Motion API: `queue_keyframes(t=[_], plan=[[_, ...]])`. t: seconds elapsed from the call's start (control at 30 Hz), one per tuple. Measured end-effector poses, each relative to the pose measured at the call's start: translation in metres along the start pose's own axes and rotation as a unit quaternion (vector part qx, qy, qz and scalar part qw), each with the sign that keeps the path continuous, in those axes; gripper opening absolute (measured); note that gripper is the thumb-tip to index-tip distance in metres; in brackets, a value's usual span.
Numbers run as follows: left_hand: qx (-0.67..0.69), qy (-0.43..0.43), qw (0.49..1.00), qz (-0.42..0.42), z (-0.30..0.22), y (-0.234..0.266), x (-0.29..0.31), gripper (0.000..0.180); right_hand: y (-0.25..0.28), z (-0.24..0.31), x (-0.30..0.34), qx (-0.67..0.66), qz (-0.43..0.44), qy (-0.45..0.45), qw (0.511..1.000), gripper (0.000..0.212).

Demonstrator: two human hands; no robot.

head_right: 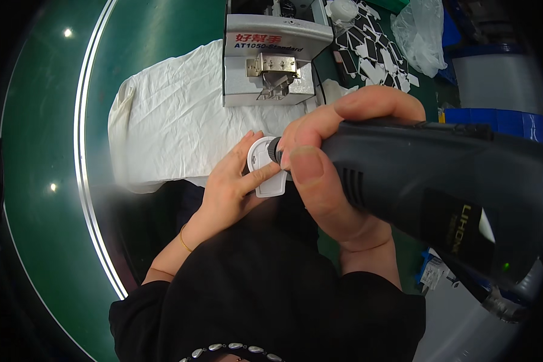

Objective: Assembling small electronic components into a plastic housing using an electric screwdriver.

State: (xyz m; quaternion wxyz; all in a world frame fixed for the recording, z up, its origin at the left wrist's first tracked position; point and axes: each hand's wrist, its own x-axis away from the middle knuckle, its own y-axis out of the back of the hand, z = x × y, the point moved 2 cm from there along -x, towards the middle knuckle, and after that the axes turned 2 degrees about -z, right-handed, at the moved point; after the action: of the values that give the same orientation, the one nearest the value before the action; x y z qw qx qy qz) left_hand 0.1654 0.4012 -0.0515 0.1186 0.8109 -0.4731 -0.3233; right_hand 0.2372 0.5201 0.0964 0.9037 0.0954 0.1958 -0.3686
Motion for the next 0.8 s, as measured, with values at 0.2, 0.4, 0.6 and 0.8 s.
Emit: queue_keyframes(t=[0.2,0.4,0.6,0.8], plan=[[0.003,-0.002,1.000,0.012,0.000,0.002,-0.001,0.079,-0.003,-0.002,-0.002,0.007,0.002,-0.011,1.000,0.044],[-0.002,-0.004,1.000,0.009,-0.001,0.003,-0.002,0.077,0.003,-0.005,0.000,0.040,0.041,-0.008,0.998,0.045],[-0.002,-0.003,1.000,0.003,-0.002,0.002,-0.001,0.077,0.016,-0.012,-0.014,0.128,0.122,0.035,0.984,0.051],[-0.002,0.005,1.000,-0.004,-0.007,0.002,-0.002,0.077,0.019,-0.016,-0.014,0.092,0.129,0.055,0.986,0.051]])
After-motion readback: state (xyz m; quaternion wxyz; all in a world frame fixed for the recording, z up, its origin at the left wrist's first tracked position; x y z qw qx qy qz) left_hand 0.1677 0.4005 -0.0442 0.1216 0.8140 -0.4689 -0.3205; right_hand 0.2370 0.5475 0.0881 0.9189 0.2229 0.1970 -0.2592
